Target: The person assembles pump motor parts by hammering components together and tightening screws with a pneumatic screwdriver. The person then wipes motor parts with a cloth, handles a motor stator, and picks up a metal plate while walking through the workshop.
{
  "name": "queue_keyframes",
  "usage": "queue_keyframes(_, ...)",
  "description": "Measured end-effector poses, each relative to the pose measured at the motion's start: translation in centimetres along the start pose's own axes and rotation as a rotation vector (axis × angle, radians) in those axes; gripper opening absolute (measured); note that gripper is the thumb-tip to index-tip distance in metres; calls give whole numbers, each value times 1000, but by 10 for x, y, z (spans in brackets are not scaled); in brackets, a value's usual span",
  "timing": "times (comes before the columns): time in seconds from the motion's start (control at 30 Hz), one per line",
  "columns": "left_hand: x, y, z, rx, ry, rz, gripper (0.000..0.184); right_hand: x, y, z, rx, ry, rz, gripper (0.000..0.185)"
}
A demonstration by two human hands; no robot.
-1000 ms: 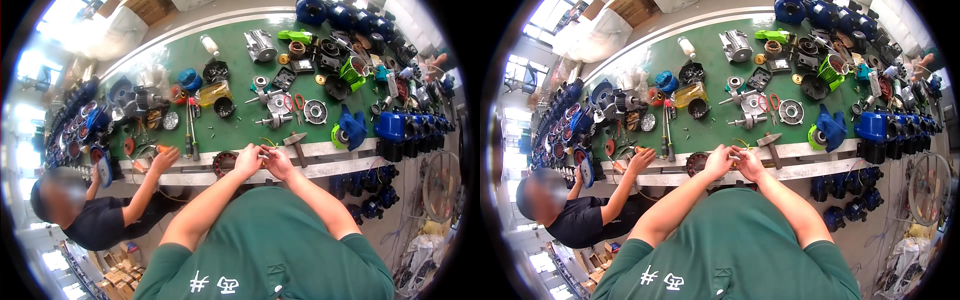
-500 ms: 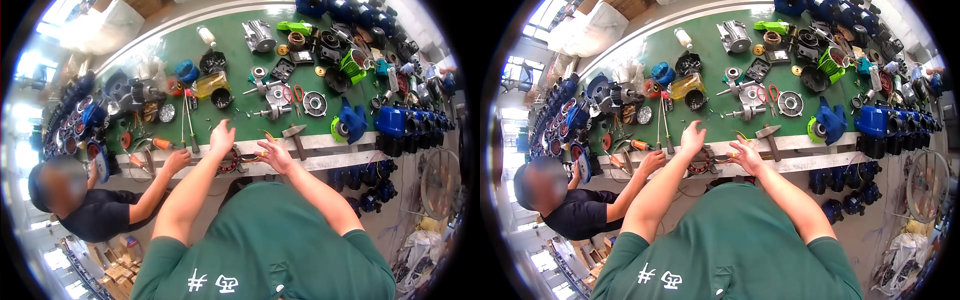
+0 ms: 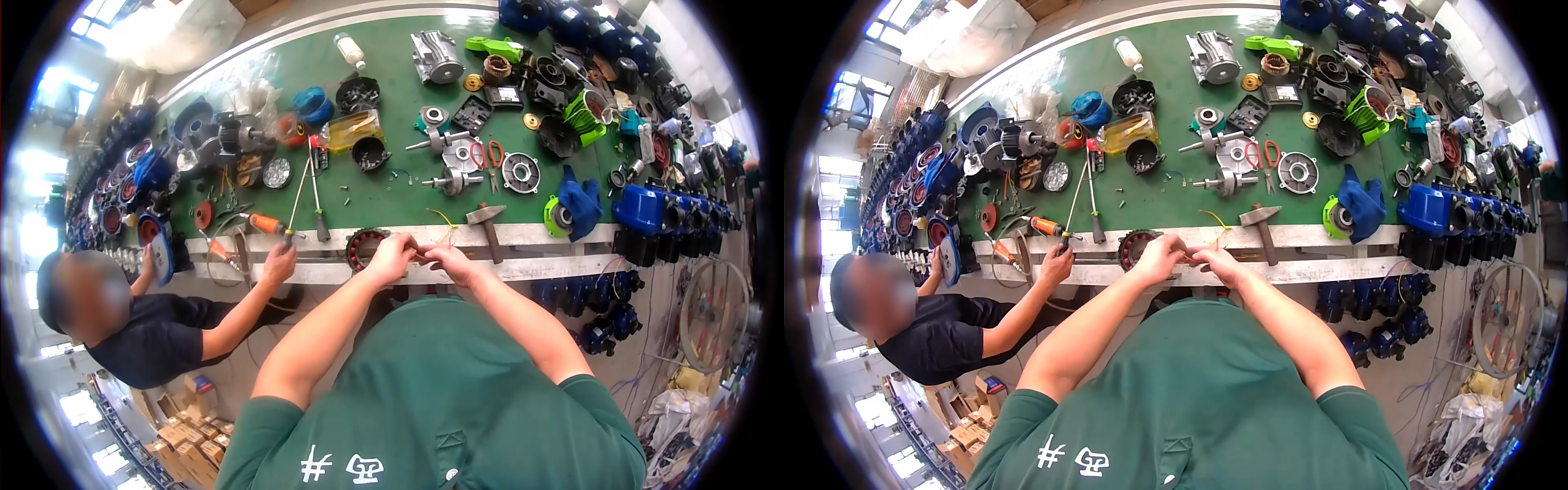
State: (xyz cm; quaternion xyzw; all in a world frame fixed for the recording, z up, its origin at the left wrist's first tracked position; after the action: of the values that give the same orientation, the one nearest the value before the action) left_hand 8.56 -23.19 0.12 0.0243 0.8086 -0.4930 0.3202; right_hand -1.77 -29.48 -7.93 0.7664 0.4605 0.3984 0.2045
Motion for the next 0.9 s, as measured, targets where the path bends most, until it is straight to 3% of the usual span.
queue_keyframes(0.17,-2,11,-11,-88,27,-72,15,22,-4,7,-21,103,70,24)
queue_keyframes(0.37,-6,12,-23,-4,-152,187,15,29,-5,14,-72,37,-63,15)
queue_keyframes(0.47,-5,13,-27,-75,-194,326,23,33,-3,17,-130,27,-146,14)
queue_keyframes(0.57,-6,16,-26,-318,-5,274,29,33,-7,23,-156,21,-212,14)
queue_keyframes(0.67,-12,13,-25,-252,-110,282,32,33,-4,21,-150,25,-181,14)
queue_keyframes(0.77,0,24,-22,-146,-85,287,35,32,-5,21,-131,23,-203,15)
queue_keyframes(0.9,-12,19,-24,-256,-126,254,33,28,-10,24,-128,0,-238,15)
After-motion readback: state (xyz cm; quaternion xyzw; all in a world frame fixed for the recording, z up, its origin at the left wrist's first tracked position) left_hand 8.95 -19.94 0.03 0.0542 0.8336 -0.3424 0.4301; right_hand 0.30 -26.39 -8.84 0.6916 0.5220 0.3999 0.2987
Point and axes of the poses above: each hand's wrist, its own z-axis towards the middle knuckle, its own x-axis out of the palm, y = z × x, the point moved 10 cm from there along z, towards the middle knuckle
